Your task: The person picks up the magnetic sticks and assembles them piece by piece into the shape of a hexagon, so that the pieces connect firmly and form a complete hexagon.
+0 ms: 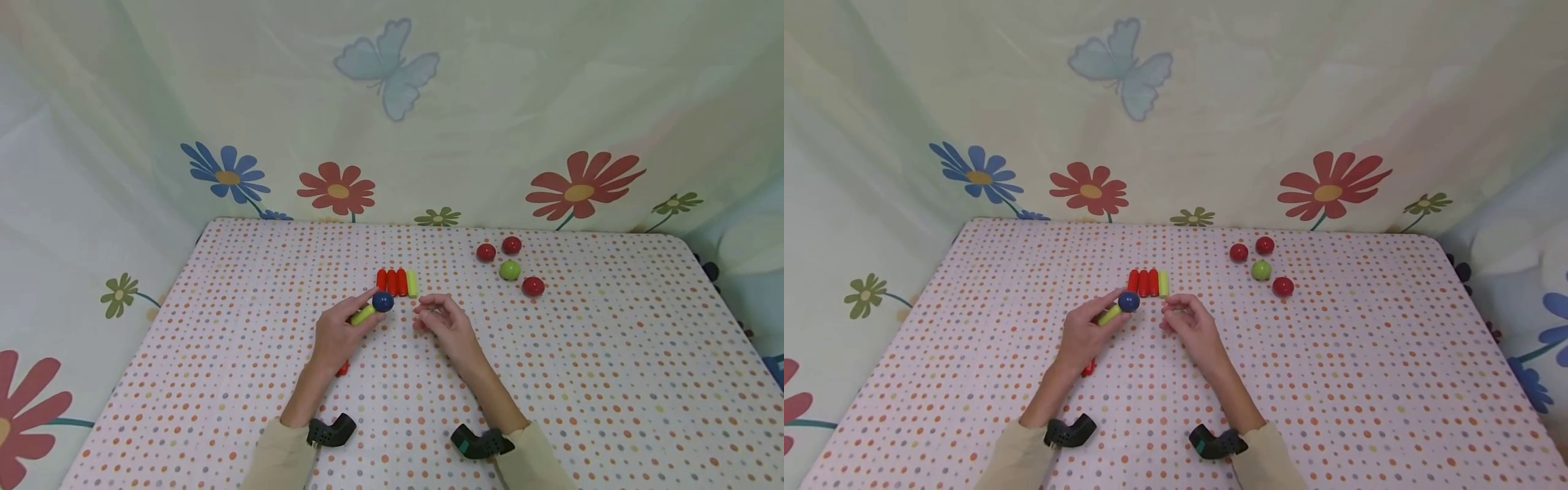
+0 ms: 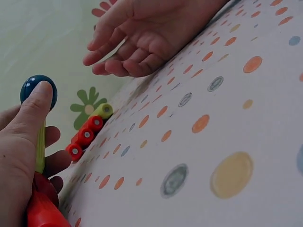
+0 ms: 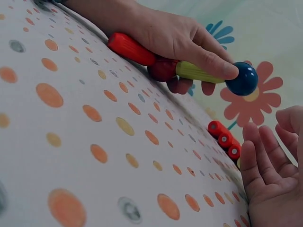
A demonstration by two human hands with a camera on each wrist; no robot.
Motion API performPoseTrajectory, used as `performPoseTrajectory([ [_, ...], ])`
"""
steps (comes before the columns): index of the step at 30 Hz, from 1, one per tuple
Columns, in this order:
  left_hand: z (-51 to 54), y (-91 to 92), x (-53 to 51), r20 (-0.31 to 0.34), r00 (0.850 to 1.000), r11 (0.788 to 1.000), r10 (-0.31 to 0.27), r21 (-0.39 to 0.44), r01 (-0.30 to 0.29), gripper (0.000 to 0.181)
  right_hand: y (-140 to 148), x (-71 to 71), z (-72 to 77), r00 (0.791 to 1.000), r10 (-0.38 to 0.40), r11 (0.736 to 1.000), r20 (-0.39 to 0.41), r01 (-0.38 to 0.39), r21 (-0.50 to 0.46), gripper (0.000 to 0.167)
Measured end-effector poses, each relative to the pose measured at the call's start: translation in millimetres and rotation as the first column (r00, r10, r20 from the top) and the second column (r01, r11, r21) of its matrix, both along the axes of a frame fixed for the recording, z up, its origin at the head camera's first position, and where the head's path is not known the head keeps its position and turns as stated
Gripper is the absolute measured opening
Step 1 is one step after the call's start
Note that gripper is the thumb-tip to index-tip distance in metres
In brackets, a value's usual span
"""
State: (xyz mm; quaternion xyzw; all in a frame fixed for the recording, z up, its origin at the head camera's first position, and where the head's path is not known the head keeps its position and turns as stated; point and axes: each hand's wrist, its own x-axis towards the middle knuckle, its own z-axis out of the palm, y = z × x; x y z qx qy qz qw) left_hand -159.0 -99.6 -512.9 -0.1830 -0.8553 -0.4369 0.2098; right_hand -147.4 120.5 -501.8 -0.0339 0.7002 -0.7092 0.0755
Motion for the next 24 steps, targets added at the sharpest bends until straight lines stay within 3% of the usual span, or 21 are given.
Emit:
performPoseTrajectory([
  [3,0.7,-0.1,-0.4,-0.054,0.998,0.999,0.042,-0.032,-0.044,0.051,0,0.2,0.6,1.000,0.004,1.000,-0.006,-0.004,-0.003,0.033],
  [12,3.0,4.4,1.5,-0.062,0.996,0.996,0.064,-0.055,-0.067,0.047,3,1.3,0.6,1.000,0.016,1.000,-0.011,-0.016,0.009,0.034],
  [17,2.4,9.0,3.6,-0.082,0.994,0.986,0.069,-0.146,-0.081,0.042,2,4.0,-1.5,0.998,0.006,0.995,-0.068,0.001,0.102,0.032],
  [21,3.6,8.9,4.9,-0.085,0.994,0.981,0.073,-0.175,-0.087,0.044,-4,1.3,-1.4,0.978,0.000,0.956,-0.207,0.061,0.288,0.033],
  [24,5.6,8.1,4.5,-0.080,0.995,0.982,0.066,-0.170,-0.079,0.045,-8,-6.7,1.0,0.943,-0.017,0.902,-0.333,0.158,0.401,0.039],
])
